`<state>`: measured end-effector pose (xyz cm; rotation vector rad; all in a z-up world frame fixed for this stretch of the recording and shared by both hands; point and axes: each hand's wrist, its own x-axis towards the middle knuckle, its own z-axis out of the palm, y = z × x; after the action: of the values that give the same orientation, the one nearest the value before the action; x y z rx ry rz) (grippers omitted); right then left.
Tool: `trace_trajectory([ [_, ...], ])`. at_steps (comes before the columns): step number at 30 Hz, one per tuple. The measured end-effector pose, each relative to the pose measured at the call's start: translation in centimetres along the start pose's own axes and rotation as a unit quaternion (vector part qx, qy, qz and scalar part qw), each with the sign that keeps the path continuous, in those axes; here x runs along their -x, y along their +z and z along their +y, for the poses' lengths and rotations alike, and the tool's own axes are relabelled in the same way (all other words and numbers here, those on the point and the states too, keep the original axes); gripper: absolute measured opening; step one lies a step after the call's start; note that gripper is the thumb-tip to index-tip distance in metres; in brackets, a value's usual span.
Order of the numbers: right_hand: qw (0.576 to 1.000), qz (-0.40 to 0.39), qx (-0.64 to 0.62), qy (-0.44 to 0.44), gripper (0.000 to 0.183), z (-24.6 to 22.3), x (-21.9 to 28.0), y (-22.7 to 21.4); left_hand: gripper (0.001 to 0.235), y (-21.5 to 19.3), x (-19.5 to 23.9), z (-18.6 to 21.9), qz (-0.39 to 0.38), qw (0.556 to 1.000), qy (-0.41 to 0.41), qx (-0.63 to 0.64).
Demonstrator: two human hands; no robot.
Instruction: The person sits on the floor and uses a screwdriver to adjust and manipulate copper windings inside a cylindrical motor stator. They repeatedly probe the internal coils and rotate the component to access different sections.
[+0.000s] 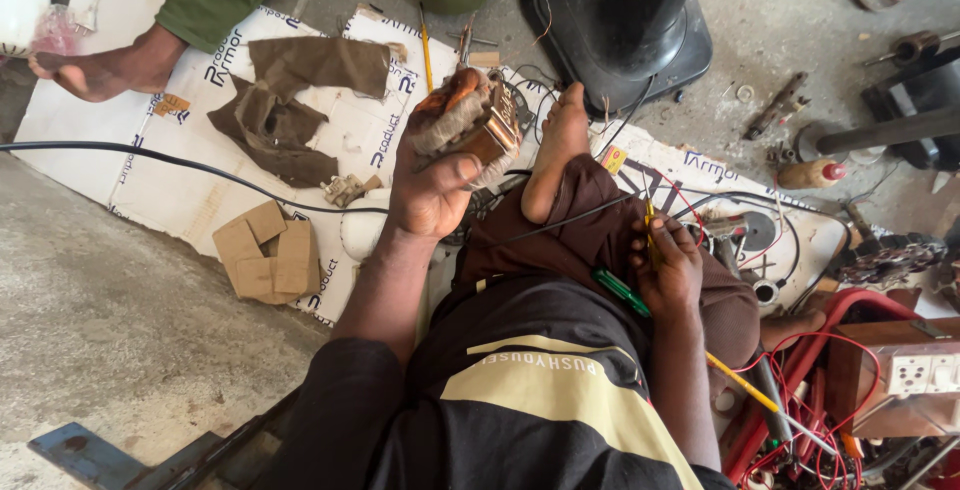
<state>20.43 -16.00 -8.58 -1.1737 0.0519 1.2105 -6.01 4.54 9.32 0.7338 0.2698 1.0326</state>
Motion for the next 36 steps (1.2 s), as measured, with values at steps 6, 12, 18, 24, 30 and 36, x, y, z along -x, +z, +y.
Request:
trace_trajectory([
  [6,1.000,-0.019,-0.009,-0.009,0.010,0.3,-0.1,-0.4,0.078,0.0,0.4,0.0,0.008,0.998,0.002,-0.067],
  [12,1.000,-0.020,-0.010,-0.011,0.009,0.5,-0.2,-0.6,0.079,0.5,0.5,0.3,0.034,0.996,-0.015,-0.084],
  [18,1.000,-0.015,-0.005,-0.012,0.009,0.6,-0.5,-0.8,0.079,0.8,0.3,0.8,0.040,0.997,-0.034,-0.055],
  [24,1.000,-0.008,-0.006,-0.007,0.009,0.6,-0.5,-0.9,0.079,0.5,0.3,0.7,0.063,0.996,-0.035,-0.061],
  [30,1.000,-0.009,-0.006,-0.009,0.010,0.6,-0.5,-0.8,0.074,-0.3,0.4,0.2,0.079,0.994,-0.024,-0.074],
  [36,1.000,-0.010,-0.013,-0.012,0.009,0.7,-0.5,-0.7,0.080,-0.4,0.1,0.0,0.083,0.991,-0.019,-0.099],
])
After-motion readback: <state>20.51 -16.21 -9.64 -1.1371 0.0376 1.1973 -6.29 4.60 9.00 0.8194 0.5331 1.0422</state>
